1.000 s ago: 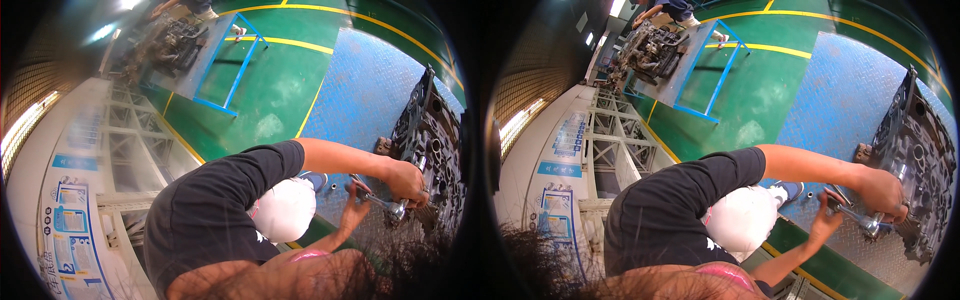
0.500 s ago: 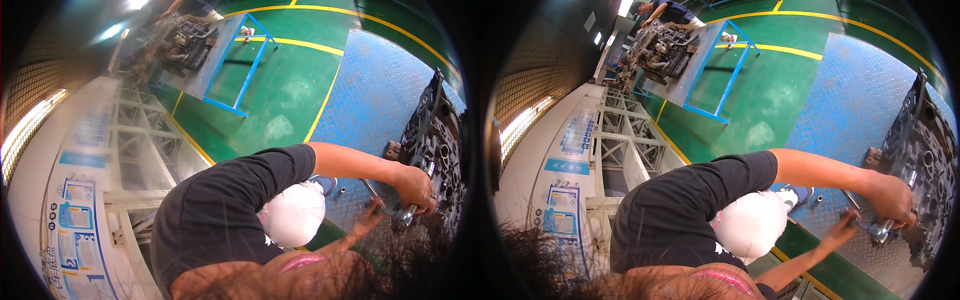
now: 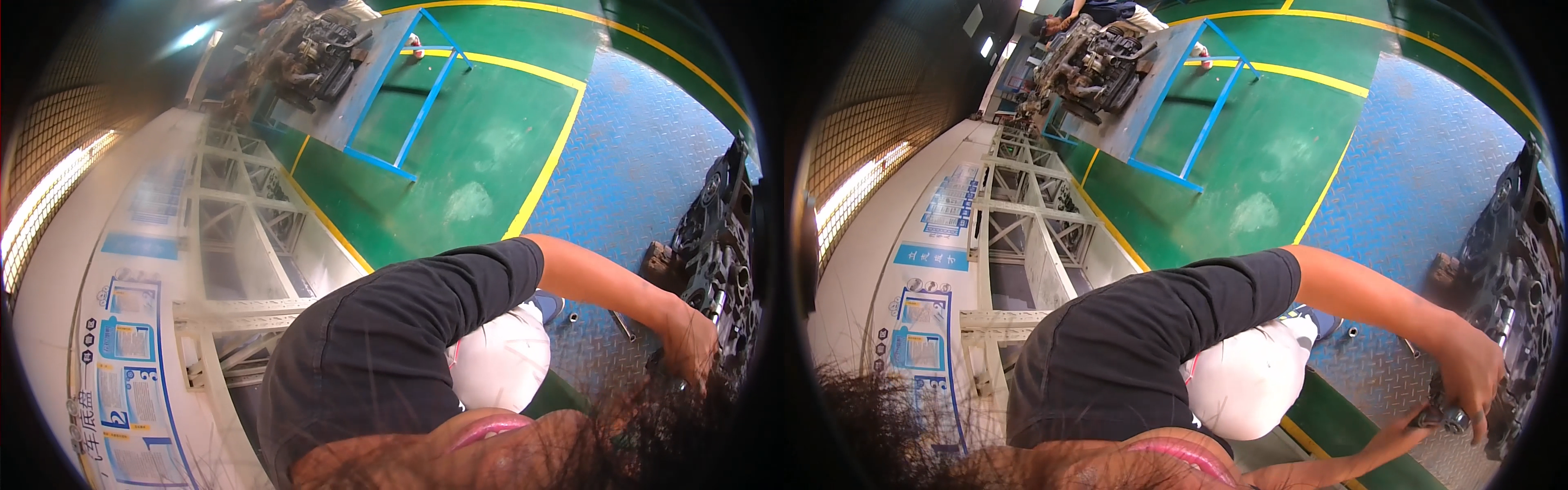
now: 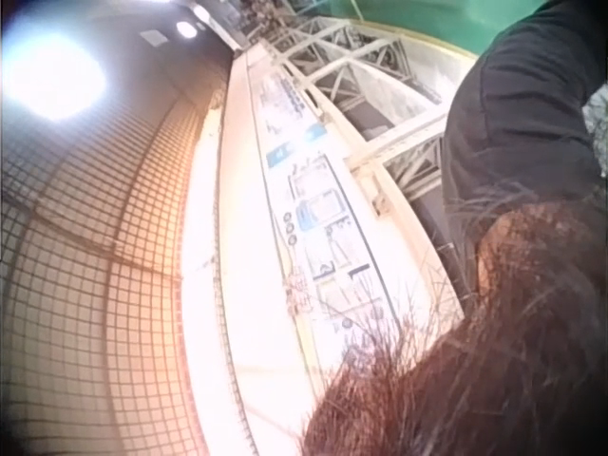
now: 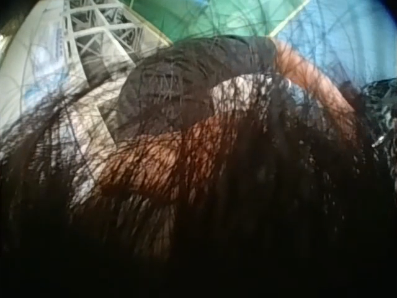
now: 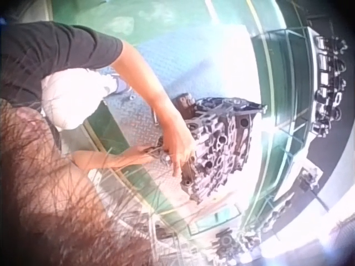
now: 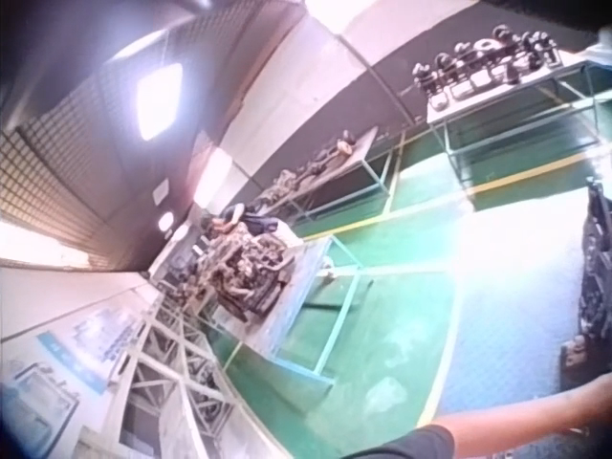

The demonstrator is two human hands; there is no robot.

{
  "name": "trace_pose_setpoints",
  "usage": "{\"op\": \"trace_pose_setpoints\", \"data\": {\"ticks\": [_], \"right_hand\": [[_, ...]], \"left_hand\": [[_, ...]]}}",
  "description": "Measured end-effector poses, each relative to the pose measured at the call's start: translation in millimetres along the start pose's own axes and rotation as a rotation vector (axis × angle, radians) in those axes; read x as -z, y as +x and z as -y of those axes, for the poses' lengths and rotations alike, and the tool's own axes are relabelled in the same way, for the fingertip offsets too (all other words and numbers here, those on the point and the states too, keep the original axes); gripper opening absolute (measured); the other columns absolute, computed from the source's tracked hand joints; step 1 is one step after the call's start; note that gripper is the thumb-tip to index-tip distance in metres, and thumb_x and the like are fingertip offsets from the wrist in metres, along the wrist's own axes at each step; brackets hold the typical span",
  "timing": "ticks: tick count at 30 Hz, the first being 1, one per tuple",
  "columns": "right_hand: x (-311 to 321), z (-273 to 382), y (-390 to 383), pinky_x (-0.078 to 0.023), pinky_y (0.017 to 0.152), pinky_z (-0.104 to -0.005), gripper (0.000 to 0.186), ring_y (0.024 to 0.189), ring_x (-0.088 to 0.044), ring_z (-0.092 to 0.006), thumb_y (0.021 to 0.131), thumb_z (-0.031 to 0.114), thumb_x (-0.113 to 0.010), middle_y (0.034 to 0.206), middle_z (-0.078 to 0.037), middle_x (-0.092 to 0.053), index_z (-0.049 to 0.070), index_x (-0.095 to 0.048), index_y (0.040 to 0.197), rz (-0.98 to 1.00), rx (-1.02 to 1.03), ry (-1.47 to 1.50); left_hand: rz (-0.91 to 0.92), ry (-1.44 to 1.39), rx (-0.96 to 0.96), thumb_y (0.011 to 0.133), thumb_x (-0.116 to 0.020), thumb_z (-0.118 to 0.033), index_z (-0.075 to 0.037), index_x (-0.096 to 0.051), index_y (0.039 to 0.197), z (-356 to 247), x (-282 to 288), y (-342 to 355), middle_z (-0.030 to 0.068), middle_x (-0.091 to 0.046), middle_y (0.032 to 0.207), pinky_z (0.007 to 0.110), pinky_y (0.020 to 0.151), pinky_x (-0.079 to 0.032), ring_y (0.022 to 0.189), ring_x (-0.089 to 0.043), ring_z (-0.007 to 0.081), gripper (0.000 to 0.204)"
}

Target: The person uses a socket wrench to tighten several bolts on an engine block, then picks up a smaller bolt and positions it into a hole by hand.

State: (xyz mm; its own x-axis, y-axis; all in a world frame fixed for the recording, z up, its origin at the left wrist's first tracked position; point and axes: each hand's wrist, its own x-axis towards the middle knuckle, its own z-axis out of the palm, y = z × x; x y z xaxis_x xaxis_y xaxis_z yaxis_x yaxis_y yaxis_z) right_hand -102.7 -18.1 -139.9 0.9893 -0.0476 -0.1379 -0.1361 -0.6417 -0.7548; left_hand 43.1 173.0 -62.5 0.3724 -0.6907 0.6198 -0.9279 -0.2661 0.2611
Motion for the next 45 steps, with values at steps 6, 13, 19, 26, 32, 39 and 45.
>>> {"op": "trace_pose_setpoints", "data": {"ticks": [6,13,19,26,32,39,45], "right_hand": [[-15,-4,1,-0.052,0.093,-0.0464,0.038,0.111,-0.068,-0.0372,0.109,0.024,-0.063,0.122,-0.027,-0.068,-0.008,-0.057,0.129,-0.053,0.123,0.0],[20,-24,45,-0.054,0.092,-0.0459,0.038,0.106,-0.07,-0.0346,0.103,0.021,-0.072,0.12,-0.026,-0.071,-0.007,-0.065,0.128,-0.62,0.294,-0.074],[-79,-25,0,-0.055,0.089,-0.041,0.032,0.099,-0.07,-0.0262,0.103,0.021,-0.072,0.113,-0.019,-0.074,-0.007,-0.065,0.118,-0.588,0.136,0.131],[-37,-47,-3,-0.056,0.088,-0.0367,0.03,0.094,-0.07,-0.0215,0.101,0.02,-0.076,0.11,-0.017,-0.076,-0.005,-0.071,0.118,-0.032,0.034,-0.247],[42,-20,60,-0.056,0.09,-0.0441,0.028,0.096,-0.073,-0.031,0.098,0.012,-0.076,0.111,-0.02,-0.076,-0.004,-0.071,0.121,-0.732,0.446,-0.291],[-104,48,-61,-0.055,0.088,-0.0456,0.024,0.098,-0.07,-0.0276,0.101,0.014,-0.072,0.109,-0.016,-0.073,-0.004,-0.068,0.117,-0.095,-0.009,0.3],[-49,13,9,-0.05,0.105,-0.0395,0.032,0.112,-0.066,-0.0265,0.096,0.011,-0.074,0.119,-0.016,-0.07,-0.007,-0.065,0.121,-0.723,0.237,0.307]], "left_hand": [[0.103,-0.161,0.189,0.095,-0.067,-0.034,-0.037,-0.058,0.14,9,-2,-5,-0.0065,-0.078,0.101,0.043,0.068,-0.055,0.087,-0.073,0.0264,0.046],[0.248,-0.143,0.17,0.101,-0.061,-0.031,-0.036,-0.056,0.142,10,-4,-9,-0.0079,-0.077,0.117,0.043,0.079,-0.058,0.102,-0.073,0.0233,0.042],[0.306,-0.242,0.307,0.098,-0.065,-0.032,-0.027,-0.063,0.138,3,6,-8,-0.0011,-0.077,0.116,0.042,0.088,-0.057,0.109,-0.071,0.0259,0.04],[0.226,-0.574,0.612,0.101,-0.055,-0.046,-0.038,-0.069,0.131,-8,21,-3,-0.0088,-0.078,0.118,0.039,0.091,-0.056,0.106,-0.072,0.0194,0.034],[0.243,-0.24,0.333,0.094,-0.069,-0.035,-0.036,-0.063,0.135,15,-4,-12,-0.0058,-0.078,0.112,0.044,0.081,-0.057,0.1,-0.074,0.0247,0.042],[0.218,-0.502,0.484,0.094,-0.067,-0.033,-0.034,-0.061,0.139,2,12,-5,-0.0022,-0.078,0.113,0.046,0.08,-0.057,0.1,-0.074,0.0279,0.045],[0.277,-0.33,0.581,0.098,-0.065,-0.041,-0.031,-0.065,0.128,-2,34,-21,0.0106,-0.076,0.092,0.053,0.074,-0.055,0.088,-0.074,0.0368,0.031]]}}
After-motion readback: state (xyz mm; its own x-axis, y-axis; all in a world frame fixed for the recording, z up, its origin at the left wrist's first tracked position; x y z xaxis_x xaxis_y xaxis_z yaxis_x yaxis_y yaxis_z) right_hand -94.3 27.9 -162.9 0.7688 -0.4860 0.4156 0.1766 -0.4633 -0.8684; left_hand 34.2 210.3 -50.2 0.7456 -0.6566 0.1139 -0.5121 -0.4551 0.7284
